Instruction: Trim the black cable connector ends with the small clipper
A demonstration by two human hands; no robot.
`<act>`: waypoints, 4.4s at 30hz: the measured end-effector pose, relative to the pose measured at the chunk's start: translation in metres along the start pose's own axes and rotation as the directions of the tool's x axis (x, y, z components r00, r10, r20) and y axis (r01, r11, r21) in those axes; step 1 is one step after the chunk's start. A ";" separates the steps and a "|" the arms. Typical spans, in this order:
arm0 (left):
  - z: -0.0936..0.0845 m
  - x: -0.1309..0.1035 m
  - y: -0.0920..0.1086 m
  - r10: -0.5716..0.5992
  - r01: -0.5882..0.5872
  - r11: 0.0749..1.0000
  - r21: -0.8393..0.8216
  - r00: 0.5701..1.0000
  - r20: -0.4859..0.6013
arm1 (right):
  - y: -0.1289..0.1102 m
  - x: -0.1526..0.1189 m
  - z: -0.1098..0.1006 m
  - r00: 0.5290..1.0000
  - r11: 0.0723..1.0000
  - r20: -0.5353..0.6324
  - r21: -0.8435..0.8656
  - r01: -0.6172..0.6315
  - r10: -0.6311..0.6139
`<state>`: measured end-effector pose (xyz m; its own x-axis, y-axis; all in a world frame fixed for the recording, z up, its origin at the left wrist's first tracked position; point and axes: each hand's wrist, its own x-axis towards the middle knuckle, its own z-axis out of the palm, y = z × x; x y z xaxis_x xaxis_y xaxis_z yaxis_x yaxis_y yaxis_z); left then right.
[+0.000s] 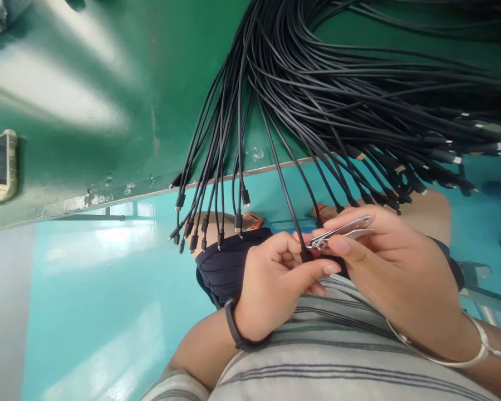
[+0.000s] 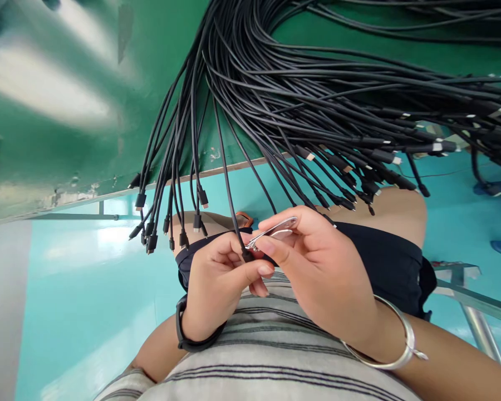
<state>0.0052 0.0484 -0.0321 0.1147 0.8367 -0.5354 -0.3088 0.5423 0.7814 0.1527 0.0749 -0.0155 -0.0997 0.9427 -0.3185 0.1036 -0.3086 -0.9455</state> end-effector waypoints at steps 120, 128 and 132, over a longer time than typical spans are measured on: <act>-0.047 0.065 0.029 -0.008 0.062 0.975 -0.214 0.971 0.241 | 0.002 0.067 0.026 0.996 0.959 -0.033 0.276 -0.069 0.081; -0.048 0.065 0.030 -0.025 0.089 0.971 -0.220 0.960 0.278 | 0.001 0.066 0.027 0.995 0.954 -0.064 0.294 -0.050 0.072; -0.047 0.064 0.030 -0.044 0.094 0.979 -0.181 0.964 0.263 | 0.004 0.064 0.027 0.995 0.941 -0.042 0.329 -0.074 0.093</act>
<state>-0.0416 0.1151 -0.0579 0.3723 0.8027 -0.4660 -0.4623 0.5957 0.6568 0.1200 0.1310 -0.0412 -0.0477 0.9146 -0.4016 -0.2211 -0.4018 -0.8886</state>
